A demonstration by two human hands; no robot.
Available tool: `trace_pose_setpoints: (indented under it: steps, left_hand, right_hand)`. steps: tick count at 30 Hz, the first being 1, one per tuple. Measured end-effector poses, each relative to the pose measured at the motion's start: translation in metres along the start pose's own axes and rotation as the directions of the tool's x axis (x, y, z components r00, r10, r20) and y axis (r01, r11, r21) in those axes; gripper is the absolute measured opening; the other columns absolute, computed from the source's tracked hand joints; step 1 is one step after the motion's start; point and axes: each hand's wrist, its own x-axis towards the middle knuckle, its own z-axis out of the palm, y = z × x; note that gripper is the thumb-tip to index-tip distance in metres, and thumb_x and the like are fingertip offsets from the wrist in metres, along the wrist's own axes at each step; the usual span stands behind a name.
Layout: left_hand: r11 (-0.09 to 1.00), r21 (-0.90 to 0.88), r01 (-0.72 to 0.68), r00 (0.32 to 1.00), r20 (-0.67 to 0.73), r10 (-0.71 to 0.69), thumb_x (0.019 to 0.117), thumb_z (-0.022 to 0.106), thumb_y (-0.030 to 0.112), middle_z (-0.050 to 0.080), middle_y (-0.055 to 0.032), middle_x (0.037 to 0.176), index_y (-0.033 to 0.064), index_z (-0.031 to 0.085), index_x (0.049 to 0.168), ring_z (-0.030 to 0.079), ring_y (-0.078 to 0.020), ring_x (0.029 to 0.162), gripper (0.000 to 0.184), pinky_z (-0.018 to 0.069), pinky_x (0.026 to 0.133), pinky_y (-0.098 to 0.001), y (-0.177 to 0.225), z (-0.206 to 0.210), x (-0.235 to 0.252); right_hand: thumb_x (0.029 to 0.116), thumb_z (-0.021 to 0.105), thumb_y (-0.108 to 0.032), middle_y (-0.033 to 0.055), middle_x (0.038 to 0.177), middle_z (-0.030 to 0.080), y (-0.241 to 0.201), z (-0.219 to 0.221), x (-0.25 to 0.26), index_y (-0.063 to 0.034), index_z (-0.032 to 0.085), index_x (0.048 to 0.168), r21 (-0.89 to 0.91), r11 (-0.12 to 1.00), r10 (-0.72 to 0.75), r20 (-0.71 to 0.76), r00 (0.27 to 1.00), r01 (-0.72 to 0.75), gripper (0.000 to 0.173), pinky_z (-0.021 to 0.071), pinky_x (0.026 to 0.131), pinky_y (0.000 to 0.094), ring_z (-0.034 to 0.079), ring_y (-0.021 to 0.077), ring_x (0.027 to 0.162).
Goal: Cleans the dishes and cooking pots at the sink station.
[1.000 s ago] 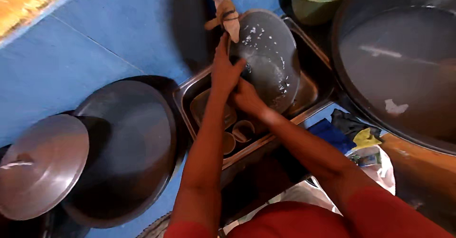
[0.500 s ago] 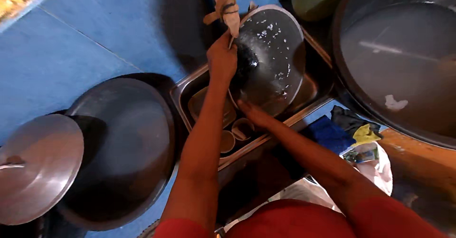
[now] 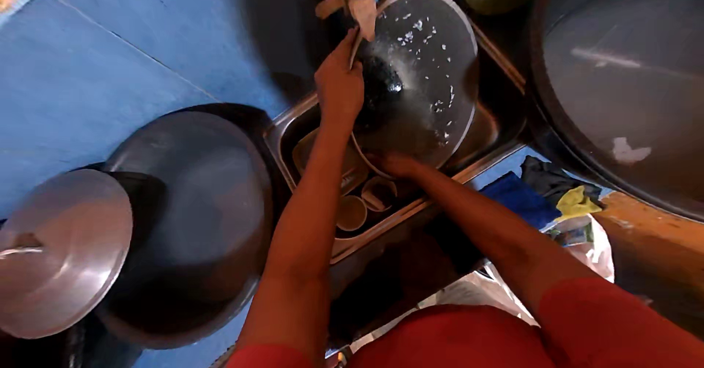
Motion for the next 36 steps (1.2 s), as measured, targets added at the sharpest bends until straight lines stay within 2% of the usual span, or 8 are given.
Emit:
trace_pose_setpoints:
  steps: [4, 10, 16, 20, 23, 28, 31, 36]
  left_hand:
    - [1.0, -0.013, 0.001, 0.999, -0.034, -0.002, 0.1025, 0.049, 0.008, 0.059, -0.0114, 0.147, 0.0116, 0.05, 0.153, 0.054, -0.023, 0.139, 0.05, 0.0382, 0.117, -0.0411, -0.006, 0.001, -0.005]
    - [0.999, -0.03, -0.02, 0.998, -0.055, 0.019, 0.1025, 0.049, 0.005, 0.058, -0.0118, 0.149, 0.0085, 0.05, 0.152, 0.052, -0.0222, 0.14, 0.05, 0.0372, 0.118, -0.0393, -0.003, 0.003, -0.013]
    - [0.999, -0.035, 0.003, 0.998, -0.061, -0.005, 0.1018, 0.05, 0.006, 0.058, -0.0115, 0.148, 0.0098, 0.051, 0.152, 0.053, -0.0216, 0.139, 0.05, 0.0382, 0.117, -0.0391, 0.001, 0.006, -0.011]
    - [1.0, -0.023, 0.012, 0.998, -0.068, -0.013, 0.1029, 0.05, 0.008, 0.059, -0.0127, 0.147, 0.0101, 0.05, 0.153, 0.054, -0.0236, 0.138, 0.05, 0.0387, 0.116, -0.0414, -0.001, 0.006, -0.016]
    - [0.999, -0.032, 0.008, 0.997, -0.08, -0.011, 0.1026, 0.05, 0.008, 0.059, -0.013, 0.147, 0.0088, 0.049, 0.153, 0.054, -0.0231, 0.138, 0.05, 0.0385, 0.117, -0.0403, 0.0, 0.009, -0.019]
    - [1.0, -0.025, -0.013, 0.996, -0.092, 0.011, 0.1026, 0.051, 0.008, 0.06, -0.0133, 0.146, 0.0077, 0.051, 0.151, 0.055, -0.0229, 0.137, 0.049, 0.0392, 0.116, -0.0401, 0.002, 0.009, -0.019]
    - [1.0, 0.014, 0.007, 0.996, -0.085, -0.005, 0.1018, 0.05, 0.006, 0.06, -0.0121, 0.146, 0.0096, 0.052, 0.151, 0.055, -0.0243, 0.138, 0.05, 0.0395, 0.116, -0.042, -0.002, 0.005, -0.011]
    - [0.998, -0.064, 0.008, 1.0, -0.03, -0.01, 0.0987, 0.056, 0.009, 0.063, -0.0099, 0.142, 0.0118, 0.055, 0.149, 0.057, -0.0206, 0.135, 0.05, 0.0415, 0.115, -0.0408, -0.004, -0.001, 0.005]
  right_hand:
    - [0.1113, 0.036, -0.043, 0.0251, 0.145, 0.055, 0.031, -0.008, 0.024, -0.0041, 0.056, 0.144, -0.275, 0.935, 0.239, 0.026, 0.971, -0.223, 0.055, 0.0354, 0.112, 0.0676, 0.049, 0.044, 0.138]
    - [0.1135, 0.026, -0.042, 0.0235, 0.143, 0.057, -0.026, 0.005, 0.005, -0.0016, 0.052, 0.146, 0.203, 0.978, 0.042, 0.026, 0.999, -0.046, 0.058, 0.0399, 0.113, 0.0541, 0.054, 0.0337, 0.133]
    - [0.111, 0.036, -0.044, 0.0238, 0.152, 0.049, 0.039, -0.014, 0.024, -0.0074, 0.051, 0.15, -0.34, 0.914, 0.228, -0.02, 0.973, -0.221, 0.055, 0.0347, 0.112, 0.0687, 0.045, 0.0446, 0.141]
    - [0.1039, 0.056, -0.042, 0.0296, 0.15, 0.048, 0.01, 0.003, 0.045, 0.0029, 0.053, 0.144, -0.157, 0.932, 0.302, -0.158, 0.94, -0.326, 0.06, 0.0312, 0.117, 0.0647, 0.041, 0.0466, 0.144]
    - [0.1115, 0.043, -0.024, 0.0265, 0.147, 0.053, -0.037, 0.01, 0.056, 0.0047, 0.051, 0.145, 0.115, 0.991, 0.081, -0.097, 0.992, -0.069, 0.045, 0.0366, 0.117, 0.0513, 0.05, 0.0363, 0.138]
    - [0.1136, 0.029, -0.019, 0.0196, 0.141, 0.055, -0.072, 0.003, 0.018, 0.0054, 0.044, 0.147, 0.642, 0.725, -0.135, -0.222, 0.966, 0.249, 0.044, 0.0443, 0.109, 0.0339, 0.055, 0.0175, 0.126]
    - [0.1118, 0.025, -0.048, 0.0174, 0.16, 0.042, -0.028, 0.003, -0.023, -0.0058, 0.038, 0.158, 0.309, 0.934, -0.167, -0.07, 0.983, 0.18, 0.064, 0.0338, 0.121, 0.0504, 0.042, 0.0272, 0.147]
    - [0.1002, 0.061, -0.051, 0.0222, 0.149, 0.05, 0.029, -0.018, -0.045, -0.012, 0.045, 0.155, -0.422, 0.892, -0.158, 0.05, 0.986, 0.165, 0.069, 0.0492, 0.102, 0.0607, 0.059, 0.0417, 0.125]
